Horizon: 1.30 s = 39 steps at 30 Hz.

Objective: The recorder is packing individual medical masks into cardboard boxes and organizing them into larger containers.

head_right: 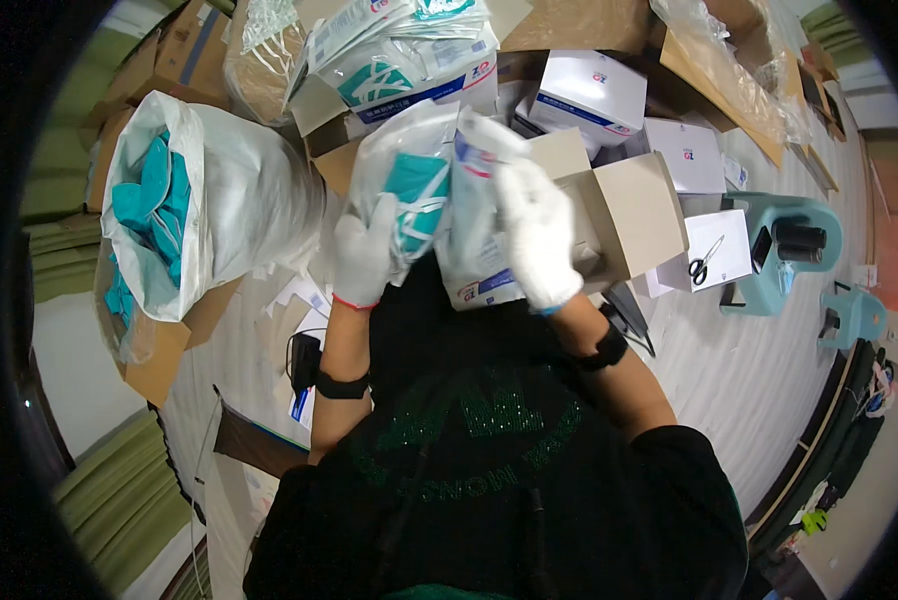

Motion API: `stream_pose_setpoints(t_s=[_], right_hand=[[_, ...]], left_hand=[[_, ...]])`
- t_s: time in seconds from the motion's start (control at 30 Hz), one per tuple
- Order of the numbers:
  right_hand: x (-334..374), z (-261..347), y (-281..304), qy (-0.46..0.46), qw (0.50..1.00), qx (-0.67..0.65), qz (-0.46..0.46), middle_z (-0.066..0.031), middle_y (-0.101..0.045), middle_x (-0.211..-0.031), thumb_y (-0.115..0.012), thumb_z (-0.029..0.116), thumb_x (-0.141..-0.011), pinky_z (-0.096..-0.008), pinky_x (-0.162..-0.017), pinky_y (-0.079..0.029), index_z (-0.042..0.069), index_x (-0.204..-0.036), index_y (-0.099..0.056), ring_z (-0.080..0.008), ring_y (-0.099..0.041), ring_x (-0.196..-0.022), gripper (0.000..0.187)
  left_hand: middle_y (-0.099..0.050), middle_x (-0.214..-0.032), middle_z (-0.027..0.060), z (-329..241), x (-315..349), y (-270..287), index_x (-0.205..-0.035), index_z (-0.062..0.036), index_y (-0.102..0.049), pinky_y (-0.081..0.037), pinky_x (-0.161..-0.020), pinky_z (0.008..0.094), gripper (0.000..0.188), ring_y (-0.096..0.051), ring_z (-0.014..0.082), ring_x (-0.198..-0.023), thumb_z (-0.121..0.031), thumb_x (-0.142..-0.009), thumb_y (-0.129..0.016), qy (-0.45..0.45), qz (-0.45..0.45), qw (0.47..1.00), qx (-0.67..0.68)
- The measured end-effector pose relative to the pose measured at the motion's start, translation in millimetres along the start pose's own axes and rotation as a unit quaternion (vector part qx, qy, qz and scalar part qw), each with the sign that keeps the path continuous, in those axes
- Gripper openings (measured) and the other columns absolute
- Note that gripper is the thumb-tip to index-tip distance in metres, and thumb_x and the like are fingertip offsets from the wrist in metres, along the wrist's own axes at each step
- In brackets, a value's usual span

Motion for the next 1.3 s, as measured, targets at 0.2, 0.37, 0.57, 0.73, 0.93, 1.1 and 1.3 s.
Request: stream_pose_setpoints(t_s=[0.2,0.37,0.57,0.73,0.93,1.1,1.3], right_hand=[[-8.5,7.0,-66.5,0.113,0.959,-0.127,0.227,-0.006,-0.06,-0.107,-0.048,0.036,-0.101,-0.0266,-0.08,-0.048,0.0,-0.125,-0.057,-0.012,-0.055,-0.092,0.044],[-27.4,-4.6,-47.5,0.031,0.947,-0.086,0.308,-0.0126,-0.064,-0.116,-0.052,0.022,-0.098,-0.0327,-0.09,-0.05,-0.003,-0.124,-0.057,-0.0226,-0.063,-0.104,0.036],[-24.5,-31.8,-10.3,0.381,0.722,0.506,0.277,-0.0134,-0.047,-0.14,-0.055,-0.008,-0.07,-0.0414,-0.102,-0.041,0.012,-0.131,-0.052,-0.032,-0.045,-0.13,0.064],[7.5,-49.3,-40.2,0.465,0.688,0.383,0.406,-0.0104,-0.056,-0.13,-0.063,0.003,-0.065,-0.0455,-0.102,-0.038,0.011,-0.108,-0.064,-0.0288,-0.045,-0.131,0.044],[-12.0,-13.4,-37.5,0.11,0.917,0.04,0.382,-0.0081,-0.068,-0.106,-0.061,0.012,-0.09,-0.0308,-0.085,-0.05,0.001,-0.114,-0.064,-0.0132,-0.061,-0.095,0.026],[-26.1,-19.3,-76.5,-0.056,0.924,-0.181,0.333,-0.0085,-0.067,-0.103,-0.065,0.005,-0.088,-0.0295,-0.084,-0.052,-0.003,-0.116,-0.058,-0.014,-0.063,-0.093,0.03],[-27.0,-45.0,-74.8,-0.089,0.976,-0.141,0.143,-0.0092,-0.066,-0.103,-0.071,0.001,-0.081,-0.0293,-0.083,-0.053,-0.002,-0.115,-0.055,-0.0145,-0.063,-0.092,0.038]], left_hand=[[-0.062,-0.115,0.0189,2.2,-13.9,-12.3,-0.125,0.0045,-0.051,-0.047,-0.089,0.0324,0.057,-0.061,0.0213,-0.105,-0.024,-0.08,-0.071,-0.041,0.013,0.998,-0.053],[-0.067,-0.08,0.0203,14.9,-23.9,40.1,-0.09,0.007,-0.065,-0.049,-0.07,0.0406,0.034,-0.067,0.0269,-0.073,-0.019,-0.071,-0.075,0.083,-0.099,0.942,-0.31],[-0.069,-0.094,0.0101,38.3,-10.6,122.8,-0.101,0.0061,-0.067,-0.05,-0.073,0.028,0.021,-0.064,0.0146,-0.081,-0.001,-0.081,-0.069,0.018,-0.165,0.984,0.056],[-0.069,-0.094,0.0098,46.5,-0.3,128.6,-0.102,0.0071,-0.066,-0.05,-0.075,0.0283,0.024,-0.064,0.0157,-0.082,-0.002,-0.08,-0.07,0.018,-0.138,0.988,0.073],[-0.068,-0.094,0.0069,56.7,-1.2,102.1,-0.105,0.0058,-0.066,-0.05,-0.076,0.0292,0.029,-0.062,0.0146,-0.082,-0.009,-0.081,-0.071,0.042,-0.095,0.989,0.102],[-0.066,-0.104,0.0056,42.4,-2.4,56.3,-0.119,0.0051,-0.06,-0.049,-0.082,0.0288,0.037,-0.062,0.0149,-0.094,-0.015,-0.088,-0.061,-0.018,0.006,0.989,0.148],[-0.056,-0.118,0.0109,27.8,0.1,33.8,-0.125,0.0029,-0.045,-0.046,-0.09,0.0291,0.047,-0.057,0.0158,-0.102,-0.026,-0.092,-0.063,-0.076,-0.121,0.965,0.218]])
Point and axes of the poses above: each hand's wrist, its own x-axis away from the middle knuckle, its own y-axis out of the back of the hand, z = x × y, the point moved 7 cm from there along -x, towards the middle knuckle
